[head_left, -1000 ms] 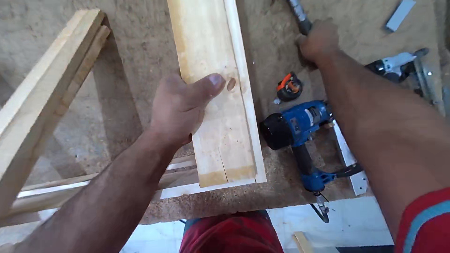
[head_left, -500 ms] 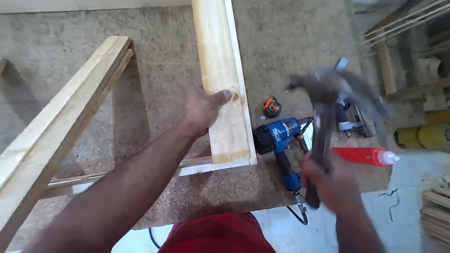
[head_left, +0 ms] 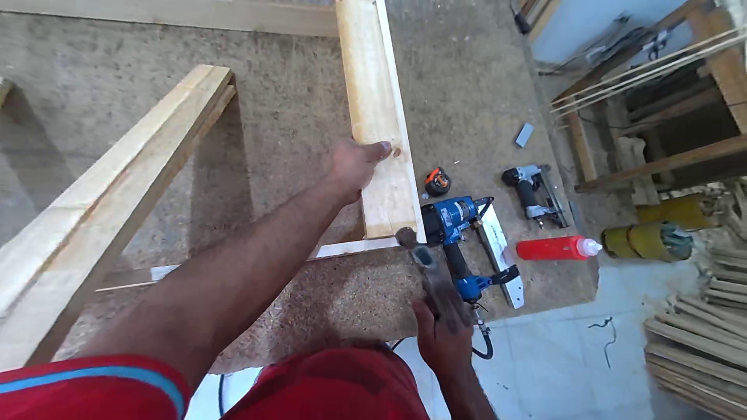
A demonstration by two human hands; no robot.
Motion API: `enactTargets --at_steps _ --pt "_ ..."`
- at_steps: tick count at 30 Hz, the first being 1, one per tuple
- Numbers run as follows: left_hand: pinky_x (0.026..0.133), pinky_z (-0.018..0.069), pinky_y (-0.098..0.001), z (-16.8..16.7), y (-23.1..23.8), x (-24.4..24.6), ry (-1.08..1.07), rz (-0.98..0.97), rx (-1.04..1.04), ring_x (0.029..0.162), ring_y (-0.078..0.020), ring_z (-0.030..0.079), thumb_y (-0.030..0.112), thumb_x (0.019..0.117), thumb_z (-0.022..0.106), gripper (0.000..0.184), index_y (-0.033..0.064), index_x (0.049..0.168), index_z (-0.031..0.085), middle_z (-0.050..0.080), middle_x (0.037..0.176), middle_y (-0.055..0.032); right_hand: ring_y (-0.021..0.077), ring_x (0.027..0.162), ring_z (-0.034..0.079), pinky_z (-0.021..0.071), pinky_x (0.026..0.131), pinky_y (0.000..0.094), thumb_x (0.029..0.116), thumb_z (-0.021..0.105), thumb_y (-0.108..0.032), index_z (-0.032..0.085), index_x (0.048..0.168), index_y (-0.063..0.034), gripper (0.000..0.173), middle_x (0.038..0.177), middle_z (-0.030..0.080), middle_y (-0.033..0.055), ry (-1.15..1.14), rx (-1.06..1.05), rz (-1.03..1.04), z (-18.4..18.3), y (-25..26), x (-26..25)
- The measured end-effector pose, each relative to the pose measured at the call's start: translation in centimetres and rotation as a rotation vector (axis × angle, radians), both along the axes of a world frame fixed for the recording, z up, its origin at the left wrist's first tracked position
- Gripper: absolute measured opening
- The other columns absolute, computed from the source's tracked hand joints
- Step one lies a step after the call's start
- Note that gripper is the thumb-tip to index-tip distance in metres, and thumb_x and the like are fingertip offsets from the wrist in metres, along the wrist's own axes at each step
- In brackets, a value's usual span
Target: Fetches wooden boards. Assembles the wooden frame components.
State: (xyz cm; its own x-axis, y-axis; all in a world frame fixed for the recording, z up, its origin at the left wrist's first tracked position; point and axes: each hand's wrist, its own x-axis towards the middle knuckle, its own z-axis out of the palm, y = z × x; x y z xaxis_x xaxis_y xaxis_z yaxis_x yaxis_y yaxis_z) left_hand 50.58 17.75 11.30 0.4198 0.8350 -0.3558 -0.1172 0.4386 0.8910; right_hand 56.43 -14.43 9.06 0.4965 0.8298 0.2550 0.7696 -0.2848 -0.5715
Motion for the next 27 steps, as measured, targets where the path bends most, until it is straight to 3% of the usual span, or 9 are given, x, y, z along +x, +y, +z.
enactTargets --at_steps 2,4,5,7,9,13,16,21,27 --pt "0.076 0.0655 -0.0449 0.0 0.2 0.0 -0.01 0.011 -0.001 0.086 -0.0272 0.076 0.014 0.0913 0.076 0.041 -0.0037 0.123 0.058 0.074 0.1 -0.0177 0.0112 0.063 0.064 0.0576 0.057 0.0332 0.1051 0.045 -0.056 0.066 0.099 -0.0112 0.05 0.074 0.064 0.0017 0.138 0.165 0.018 0.0 -1.5 -0.7" --pt "0.077 0.0655 -0.0452 -0.1 0.2 -0.1 -0.006 -0.001 0.005 0.087 -0.0272 0.076 0.015 0.0926 0.075 0.042 -0.0037 0.125 0.057 0.074 0.102 -0.0175 0.0092 0.062 0.064 0.0577 0.055 0.0299 0.1039 0.053 -0.051 0.066 0.102 -0.0172 0.036 0.074 0.064 -0.0025 0.288 0.437 0.113 -0.8 -1.6 -0.9" --pt "0.077 0.0655 -0.0457 -0.1 0.2 -0.2 -0.002 0.0 0.009 0.087 -0.0274 0.076 0.015 0.0924 0.075 0.041 -0.004 0.124 0.057 0.074 0.101 -0.0176 0.009 0.061 0.063 0.0574 0.055 0.0297 0.1039 0.053 -0.051 0.066 0.101 -0.0158 0.038 0.073 0.063 -0.0021 0.279 0.435 0.1 -1.3 -1.2 -1.0" --pt "0.078 0.0652 -0.046 -0.3 0.0 -0.1 0.005 -0.002 0.012 0.088 -0.0274 0.076 0.015 0.0919 0.075 0.042 -0.0039 0.125 0.057 0.074 0.102 -0.0172 0.0112 0.061 0.064 0.0582 0.057 0.033 0.1037 0.048 -0.057 0.068 0.098 -0.0044 0.056 0.071 0.064 0.003 0.123 0.109 -0.049 -0.3 -0.2 -1.3" --pt "0.078 0.0653 -0.0465 -0.5 0.1 0.0 0.002 0.009 0.019 0.089 -0.028 0.076 0.014 0.0913 0.076 0.044 -0.0029 0.127 0.056 0.074 0.104 -0.0176 0.0127 0.055 0.06 0.0535 0.05 0.0357 0.1024 0.045 -0.061 0.068 0.095 -0.0015 0.065 0.065 0.061 0.0033 0.069 -0.075 -0.145 2.5 0.8 -1.5" --pt "0.077 0.0653 -0.0442 -0.7 0.1 0.0 -0.014 0.024 0.023 0.088 -0.0258 0.076 0.011 0.0915 0.075 0.041 -0.0016 0.126 0.058 0.074 0.103 -0.0159 0.0058 0.051 0.059 0.0551 0.045 0.0283 0.1051 0.048 -0.055 0.063 0.1 -0.0088 0.048 0.064 0.06 -0.0053 0.236 0.167 -0.123 7.2 -0.5 -1.8" --pt "0.077 0.0655 -0.0427 -0.4 -0.2 -0.1 -0.041 0.023 0.006 0.087 -0.0245 0.076 0.011 0.0948 0.072 0.037 -0.0014 0.127 0.057 0.074 0.102 -0.0152 0.0062 0.048 0.057 0.0512 0.04 0.0292 0.1041 0.043 -0.062 0.062 0.1 -0.0103 0.055 0.062 0.058 -0.0063 0.219 0.019 -0.135 10.8 0.3 -1.4" --pt "0.078 0.0652 -0.0451 -0.8 -0.1 0.0 -0.02 0.024 0.01 0.088 -0.0258 0.076 0.014 0.0948 0.073 0.036 -0.0012 0.125 0.059 0.074 0.102 -0.0158 0.0138 0.052 0.054 0.048 0.047 0.0363 0.101 0.037 -0.068 0.06 0.093 -0.0158 0.058 0.061 0.051 -0.0026 0.141 -0.513 -0.105 11.2 2.9 0.4" --pt "0.077 0.0652 -0.0467 -1.0 0.1 0.0 0.007 0.048 0.013 0.085 -0.027 0.076 0.015 0.0921 0.076 0.036 -0.003 0.12 0.062 0.075 0.099 -0.0169 0.0145 0.054 0.055 0.0487 0.05 0.0367 0.1026 0.037 -0.064 0.06 0.093 -0.0135 0.056 0.061 0.051 -0.002 0.068 -0.504 -0.116 10.1 3.0 0.4"
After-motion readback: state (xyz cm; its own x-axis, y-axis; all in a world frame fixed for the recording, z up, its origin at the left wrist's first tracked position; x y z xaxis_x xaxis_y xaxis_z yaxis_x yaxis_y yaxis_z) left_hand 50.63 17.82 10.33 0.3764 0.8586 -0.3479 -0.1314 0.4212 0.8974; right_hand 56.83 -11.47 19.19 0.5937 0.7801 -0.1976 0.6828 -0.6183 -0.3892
